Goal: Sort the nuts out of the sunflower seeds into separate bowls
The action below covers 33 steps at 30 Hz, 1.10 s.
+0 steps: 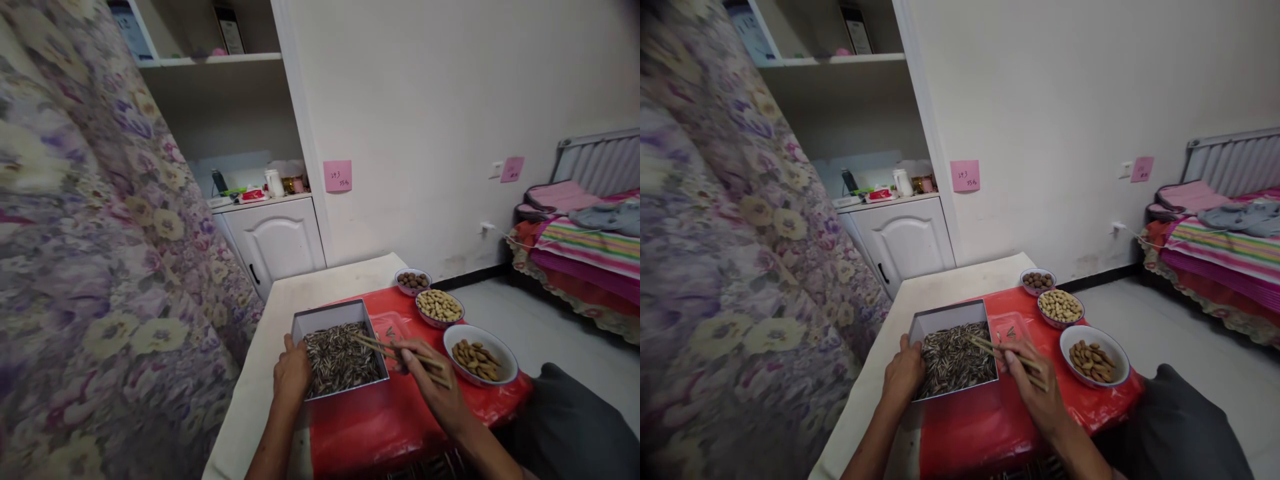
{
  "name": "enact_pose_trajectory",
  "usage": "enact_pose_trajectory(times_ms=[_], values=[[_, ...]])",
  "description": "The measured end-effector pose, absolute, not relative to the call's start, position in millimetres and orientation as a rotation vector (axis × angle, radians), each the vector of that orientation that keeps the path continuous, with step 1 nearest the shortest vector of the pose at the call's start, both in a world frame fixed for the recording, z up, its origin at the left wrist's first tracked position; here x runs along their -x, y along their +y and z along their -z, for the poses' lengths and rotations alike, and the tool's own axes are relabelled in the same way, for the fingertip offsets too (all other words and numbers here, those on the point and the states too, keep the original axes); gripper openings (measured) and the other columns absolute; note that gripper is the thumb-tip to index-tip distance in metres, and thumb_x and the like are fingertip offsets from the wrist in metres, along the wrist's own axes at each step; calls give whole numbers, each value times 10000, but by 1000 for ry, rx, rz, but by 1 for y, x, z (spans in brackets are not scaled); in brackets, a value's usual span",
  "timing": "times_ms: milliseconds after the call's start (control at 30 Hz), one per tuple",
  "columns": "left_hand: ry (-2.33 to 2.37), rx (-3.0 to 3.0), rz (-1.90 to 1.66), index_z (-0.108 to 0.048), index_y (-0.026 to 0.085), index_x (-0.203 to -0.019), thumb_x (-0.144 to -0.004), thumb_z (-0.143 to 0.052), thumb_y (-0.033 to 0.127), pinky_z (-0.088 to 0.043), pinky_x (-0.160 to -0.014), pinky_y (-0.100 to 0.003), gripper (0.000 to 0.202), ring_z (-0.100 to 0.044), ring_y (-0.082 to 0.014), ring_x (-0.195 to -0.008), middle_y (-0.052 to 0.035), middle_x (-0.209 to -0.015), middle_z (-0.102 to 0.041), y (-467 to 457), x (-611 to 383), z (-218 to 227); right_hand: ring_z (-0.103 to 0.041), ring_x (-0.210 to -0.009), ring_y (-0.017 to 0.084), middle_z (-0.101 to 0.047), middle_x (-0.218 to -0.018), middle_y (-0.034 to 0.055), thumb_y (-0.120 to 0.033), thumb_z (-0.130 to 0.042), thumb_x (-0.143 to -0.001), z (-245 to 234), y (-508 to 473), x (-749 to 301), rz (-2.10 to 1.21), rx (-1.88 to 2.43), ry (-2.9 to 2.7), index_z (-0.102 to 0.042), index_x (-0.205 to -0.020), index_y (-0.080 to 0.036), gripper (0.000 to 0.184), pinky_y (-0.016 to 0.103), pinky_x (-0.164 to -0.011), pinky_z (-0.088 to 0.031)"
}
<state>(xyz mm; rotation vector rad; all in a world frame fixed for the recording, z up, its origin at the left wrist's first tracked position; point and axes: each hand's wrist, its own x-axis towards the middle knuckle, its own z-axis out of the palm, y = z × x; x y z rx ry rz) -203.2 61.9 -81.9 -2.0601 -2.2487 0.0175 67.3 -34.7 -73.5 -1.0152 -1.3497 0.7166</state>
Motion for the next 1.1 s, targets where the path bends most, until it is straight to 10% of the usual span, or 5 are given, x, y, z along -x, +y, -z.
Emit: enact_pose_trajectory(times_ms=[1100], values=[[-2365, 2142, 306, -551, 145, -1223, -897, -363, 146, -476, -929, -466, 377, -633, -319, -1112, -229, -1521, -279, 66, 212, 90, -662, -695, 199, -676, -792, 43, -424, -508, -959, 118, -27, -55, -866, 1057, -1469, -720, -981, -188, 318, 281, -644, -506]])
